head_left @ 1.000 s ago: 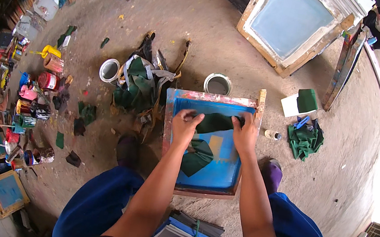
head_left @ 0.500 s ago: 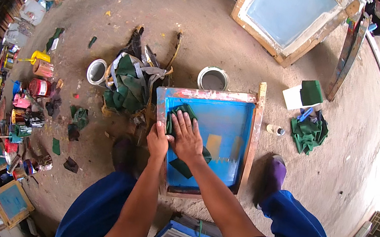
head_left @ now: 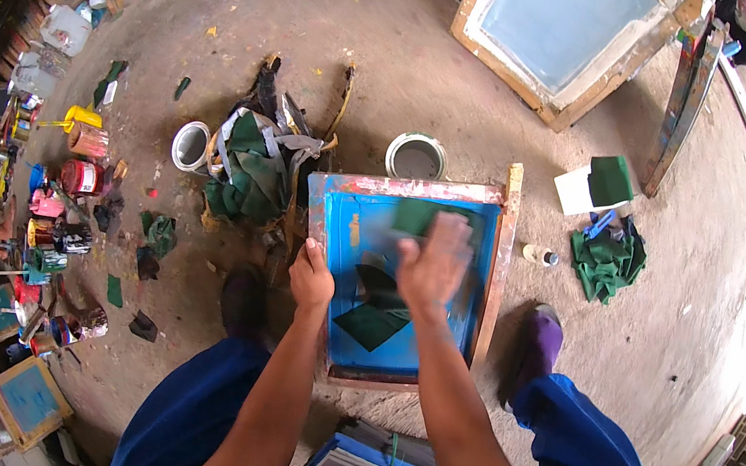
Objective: The person cuts a green fabric piece with scissors, then applies adhesive from a small bottle onto the fabric. They press the fabric onto a blue screen frame and rub it with their hand to adhere it.
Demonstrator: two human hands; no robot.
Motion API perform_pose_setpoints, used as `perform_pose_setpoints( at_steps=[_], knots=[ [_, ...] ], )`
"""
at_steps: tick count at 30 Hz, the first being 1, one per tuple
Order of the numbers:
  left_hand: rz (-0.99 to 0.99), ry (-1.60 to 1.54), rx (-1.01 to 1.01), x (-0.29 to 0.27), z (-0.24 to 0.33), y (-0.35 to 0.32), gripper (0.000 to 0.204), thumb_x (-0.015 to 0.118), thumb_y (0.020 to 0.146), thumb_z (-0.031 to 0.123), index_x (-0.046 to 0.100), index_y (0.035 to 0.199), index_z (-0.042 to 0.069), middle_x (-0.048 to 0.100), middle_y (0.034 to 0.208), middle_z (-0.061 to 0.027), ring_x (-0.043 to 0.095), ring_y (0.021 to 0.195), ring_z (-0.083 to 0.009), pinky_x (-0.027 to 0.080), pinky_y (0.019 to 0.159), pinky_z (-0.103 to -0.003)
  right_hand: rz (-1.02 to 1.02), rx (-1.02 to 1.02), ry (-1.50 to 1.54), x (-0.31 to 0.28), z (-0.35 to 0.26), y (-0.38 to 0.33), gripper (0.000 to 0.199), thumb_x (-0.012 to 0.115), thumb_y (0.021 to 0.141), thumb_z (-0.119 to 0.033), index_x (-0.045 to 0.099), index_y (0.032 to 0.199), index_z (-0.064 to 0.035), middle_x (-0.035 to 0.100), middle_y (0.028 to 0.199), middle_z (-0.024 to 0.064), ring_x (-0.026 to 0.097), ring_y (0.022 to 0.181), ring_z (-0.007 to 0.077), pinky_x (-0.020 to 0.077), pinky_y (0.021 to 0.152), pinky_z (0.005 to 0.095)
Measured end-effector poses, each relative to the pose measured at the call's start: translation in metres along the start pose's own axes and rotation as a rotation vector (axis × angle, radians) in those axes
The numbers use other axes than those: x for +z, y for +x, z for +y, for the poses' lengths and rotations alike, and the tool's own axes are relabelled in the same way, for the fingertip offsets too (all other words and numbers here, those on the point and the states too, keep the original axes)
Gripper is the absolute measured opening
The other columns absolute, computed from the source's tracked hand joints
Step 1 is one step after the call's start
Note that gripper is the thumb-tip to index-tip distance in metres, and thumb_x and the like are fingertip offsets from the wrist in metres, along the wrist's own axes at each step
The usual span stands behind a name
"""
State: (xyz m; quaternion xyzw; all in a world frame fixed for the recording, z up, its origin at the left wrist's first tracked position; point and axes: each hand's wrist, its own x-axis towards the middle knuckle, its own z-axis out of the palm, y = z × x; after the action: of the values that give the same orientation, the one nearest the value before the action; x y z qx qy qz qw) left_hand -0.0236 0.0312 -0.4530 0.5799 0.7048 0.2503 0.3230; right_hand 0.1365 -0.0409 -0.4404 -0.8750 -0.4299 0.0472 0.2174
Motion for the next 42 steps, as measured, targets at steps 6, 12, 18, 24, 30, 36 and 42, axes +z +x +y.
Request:
perform_pose_setpoints(
  at_steps=[6,12,18,24,30,36,42],
  knots=[
    [-0.015,-0.013,-0.043,-0.001,0.005,-0.002,0.07,0.032,0.109,0.056,0.072,0.117,-0.001,0.072,0.108,-0.0302,0.065,0.103,-0.054,0.05,0.089,-0.059,-0.348,-0.492,0.025,-0.013,-0.004,-0.004,0.082,0.055,0.098,-0.059,0.041,0.157,-0.0032,0.032,0.168,0.0216,0.029,0.156,0.0355,0.0219,0.126,0.0575],
    [0.011,0.025,-0.058,-0.003,0.013,-0.005,0.073,0.03,0.109,0.057,0.072,0.116,-0.002,0.073,0.105,-0.0299,0.066,0.102,-0.0534,0.05,0.089,-0.059,-0.126,-0.102,-0.259,-0.028,0.043,-0.031,0.088,0.036,0.102,-0.069,0.031,0.163,-0.0043,0.034,0.167,0.0206,0.035,0.153,0.0355,0.0235,0.125,0.0581],
    [-0.007,0.07,-0.077,-0.003,0.014,-0.003,0.073,0.029,0.109,0.058,0.072,0.117,-0.001,0.073,0.106,-0.0298,0.066,0.103,-0.0531,0.051,0.09,-0.059,-0.219,-0.196,-0.222,-0.032,0.063,-0.046,0.084,0.035,0.106,-0.063,0.03,0.163,-0.0016,0.029,0.168,0.0246,0.033,0.154,0.041,0.0338,0.118,0.0593],
    [-0.014,0.055,-0.072,-0.006,0.015,-0.005,0.073,0.029,0.108,0.06,0.072,0.12,0.001,0.073,0.106,-0.0306,0.066,0.103,-0.0532,0.051,0.09,-0.06,-0.251,-0.204,-0.288,-0.04,0.063,-0.017,0.086,0.036,0.105,-0.064,0.028,0.163,-0.0018,0.029,0.169,0.0206,0.03,0.156,0.0368,0.0336,0.12,0.0558],
    [-0.004,0.055,-0.089,-0.003,0.017,-0.006,0.071,0.031,0.108,0.059,0.07,0.116,0.0,0.072,0.103,-0.0318,0.065,0.1,-0.0554,0.05,0.087,-0.063,-0.28,-0.235,-0.186,-0.041,0.077,-0.073,0.082,0.037,0.106,-0.061,0.03,0.162,-0.0011,0.03,0.169,0.0204,0.031,0.156,0.0379,0.0281,0.124,0.0537],
    [0.018,0.029,-0.06,-0.004,0.014,-0.007,0.065,0.033,0.108,0.058,0.067,0.114,0.002,0.071,0.102,-0.0331,0.063,0.099,-0.058,0.049,0.086,-0.064,-0.42,-0.577,-0.237,0.012,0.023,0.006,0.088,0.045,0.102,-0.064,0.027,0.165,-0.0057,0.024,0.172,0.0146,0.024,0.159,0.0311,0.0246,0.125,0.0507],
    [-0.056,-0.014,-0.124,-0.005,0.012,-0.005,0.069,0.034,0.109,0.056,0.069,0.118,-0.003,0.071,0.109,-0.0324,0.066,0.106,-0.0539,0.051,0.091,-0.057,-0.168,-0.604,-0.105,-0.005,-0.032,0.015,0.083,0.051,0.099,-0.062,0.035,0.163,-0.0118,0.034,0.169,0.0079,0.03,0.156,0.0225,0.0237,0.125,0.0486]
  ],
)
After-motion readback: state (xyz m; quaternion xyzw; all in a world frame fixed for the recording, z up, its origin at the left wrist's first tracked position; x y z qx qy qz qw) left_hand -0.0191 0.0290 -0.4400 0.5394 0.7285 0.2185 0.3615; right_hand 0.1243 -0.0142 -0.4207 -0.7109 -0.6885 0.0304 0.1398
